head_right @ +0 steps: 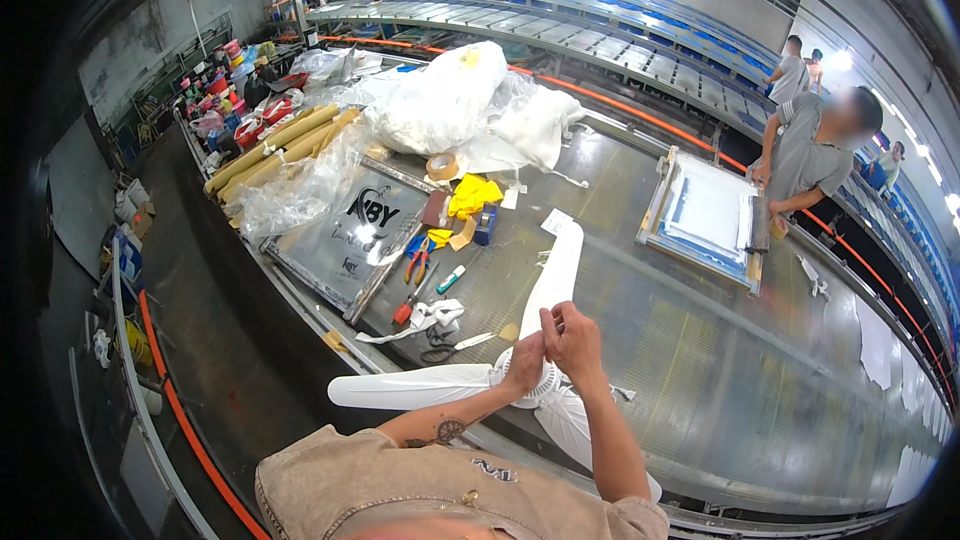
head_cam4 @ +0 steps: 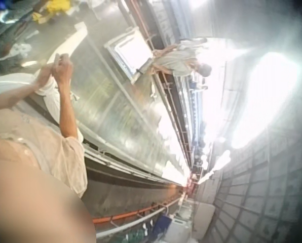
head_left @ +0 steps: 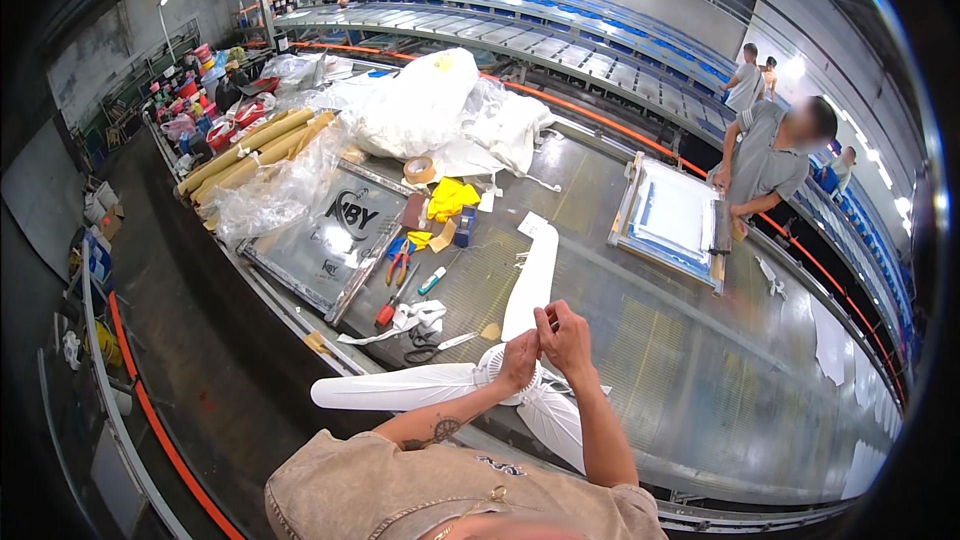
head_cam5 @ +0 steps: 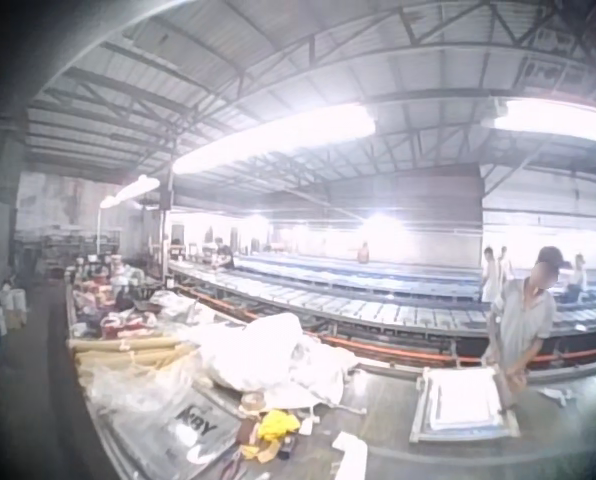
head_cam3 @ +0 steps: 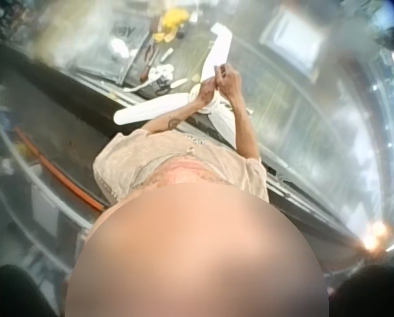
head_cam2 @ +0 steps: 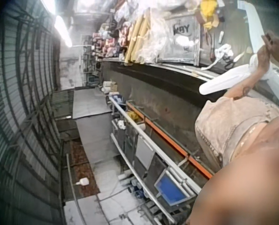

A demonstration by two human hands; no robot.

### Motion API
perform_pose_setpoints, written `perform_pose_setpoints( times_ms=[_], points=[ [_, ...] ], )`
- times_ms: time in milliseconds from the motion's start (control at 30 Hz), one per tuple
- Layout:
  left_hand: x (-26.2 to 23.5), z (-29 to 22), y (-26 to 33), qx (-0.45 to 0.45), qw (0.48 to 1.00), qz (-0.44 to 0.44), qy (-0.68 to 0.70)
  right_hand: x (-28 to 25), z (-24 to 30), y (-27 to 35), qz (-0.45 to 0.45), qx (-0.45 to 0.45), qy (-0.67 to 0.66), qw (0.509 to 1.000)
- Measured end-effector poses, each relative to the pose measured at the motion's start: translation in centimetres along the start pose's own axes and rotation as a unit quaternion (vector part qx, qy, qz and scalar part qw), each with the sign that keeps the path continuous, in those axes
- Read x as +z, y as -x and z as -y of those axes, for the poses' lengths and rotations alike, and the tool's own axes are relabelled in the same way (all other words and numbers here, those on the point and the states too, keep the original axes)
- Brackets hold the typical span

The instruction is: The person assembles a white ceiling fan by attaching the power cord and securing the blades to the motor housing. They use pliers to tighten the cord and a wrench to fasten the blade screws, then place the completed fan on the conveyor.

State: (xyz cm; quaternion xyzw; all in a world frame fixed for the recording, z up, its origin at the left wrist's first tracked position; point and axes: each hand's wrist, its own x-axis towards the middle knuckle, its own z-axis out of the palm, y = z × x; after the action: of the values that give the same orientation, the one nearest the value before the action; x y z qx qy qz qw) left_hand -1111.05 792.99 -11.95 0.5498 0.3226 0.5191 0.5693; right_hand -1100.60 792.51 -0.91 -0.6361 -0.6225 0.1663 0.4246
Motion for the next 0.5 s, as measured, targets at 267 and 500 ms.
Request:
perform_pose_setpoints(
  times_ms=[267, 500],
  points=[
    [0.4, 0.4, 0.3, 0.021, 0.999, 0.010, -0.037, 2.0, -0.7, -1.0, -0.048, 0.106, -0.388, 0.914],
    [0.1, 0.7, 0.4, 0.033, 0.998, 0.022, -0.048, 1.9, -1.2, -1.2, -0.003, 0.151, -0.553, 0.819]
  ],
)
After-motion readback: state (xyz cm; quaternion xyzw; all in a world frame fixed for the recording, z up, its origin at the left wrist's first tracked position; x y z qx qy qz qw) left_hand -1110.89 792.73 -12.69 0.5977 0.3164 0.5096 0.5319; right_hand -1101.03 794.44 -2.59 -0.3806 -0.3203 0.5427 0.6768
